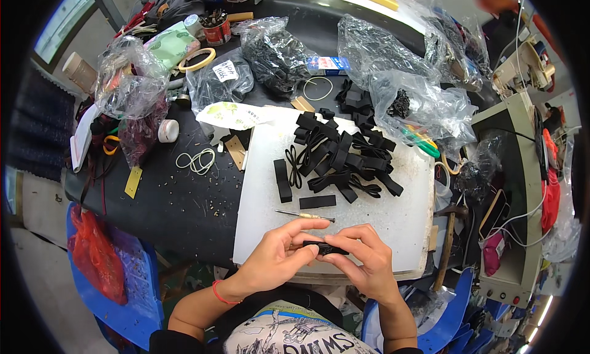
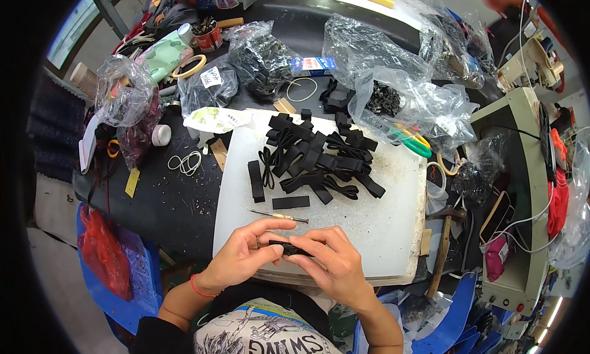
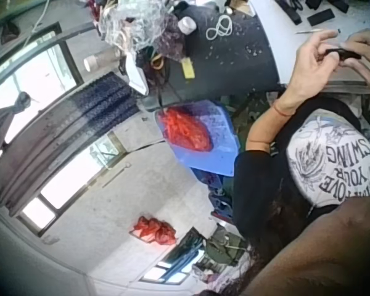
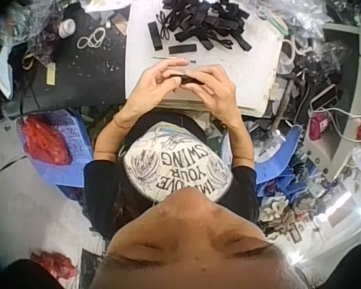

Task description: The person cuts small black fabric strips into shorter pieces using scissors. They pick up a strip, fold it, cut it, and place the cut pieces on the table. The process is repeated for multiple strips.

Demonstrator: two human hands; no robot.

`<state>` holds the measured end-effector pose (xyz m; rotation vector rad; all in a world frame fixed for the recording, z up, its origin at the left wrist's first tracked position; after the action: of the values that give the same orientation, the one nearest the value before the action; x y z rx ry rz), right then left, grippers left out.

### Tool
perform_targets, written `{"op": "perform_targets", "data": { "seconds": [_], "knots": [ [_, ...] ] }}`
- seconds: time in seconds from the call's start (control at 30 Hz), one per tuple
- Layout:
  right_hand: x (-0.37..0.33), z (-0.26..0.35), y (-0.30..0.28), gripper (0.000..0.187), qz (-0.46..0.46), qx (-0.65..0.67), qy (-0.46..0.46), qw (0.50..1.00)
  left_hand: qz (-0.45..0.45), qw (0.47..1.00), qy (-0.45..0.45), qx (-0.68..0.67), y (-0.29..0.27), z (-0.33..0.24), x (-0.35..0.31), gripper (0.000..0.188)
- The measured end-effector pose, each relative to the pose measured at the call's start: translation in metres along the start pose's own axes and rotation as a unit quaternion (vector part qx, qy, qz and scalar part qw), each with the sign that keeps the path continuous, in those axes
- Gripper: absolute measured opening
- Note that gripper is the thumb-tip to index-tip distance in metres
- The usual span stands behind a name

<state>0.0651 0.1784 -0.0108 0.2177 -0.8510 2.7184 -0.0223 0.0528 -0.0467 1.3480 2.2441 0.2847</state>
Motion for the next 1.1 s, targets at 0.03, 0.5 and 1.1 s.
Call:
{"op": "perform_targets", "data": {
  "seconds": [0.03, 0.5, 1.1],
  "knots": [
    [-0.002, -0.002, 0.002, 0.034, -0.004, 0.014, 0.017, 1.0, -0.007, 1.0, 0.0, -0.003, 0.0, 0.0, 0.0, 0.039],
    [-0.021, -0.027, 0.021, 0.021, -0.088, 0.418, 0.244, 0.871, -0.062, 0.996, 0.056, -0.023, -0.001, 0.012, 0.001, 0.022],
    [-0.027, -0.021, 0.021, 0.025, -0.03, 0.415, 0.254, 0.873, -0.036, 0.995, -0.042, -0.085, 0.006, 0.017, -0.012, 0.037]
  ]
}}
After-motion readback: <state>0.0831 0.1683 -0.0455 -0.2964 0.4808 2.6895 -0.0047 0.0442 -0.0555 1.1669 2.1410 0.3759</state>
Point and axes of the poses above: each hand's wrist, its own x-axis towards the middle knuckle, its own y-axis out of the palm, z = x × y, the point moved 5 cm from there along x, towards the middle knuckle, and after that the axes turned 3 degrees about x, right-handed, at the moved point
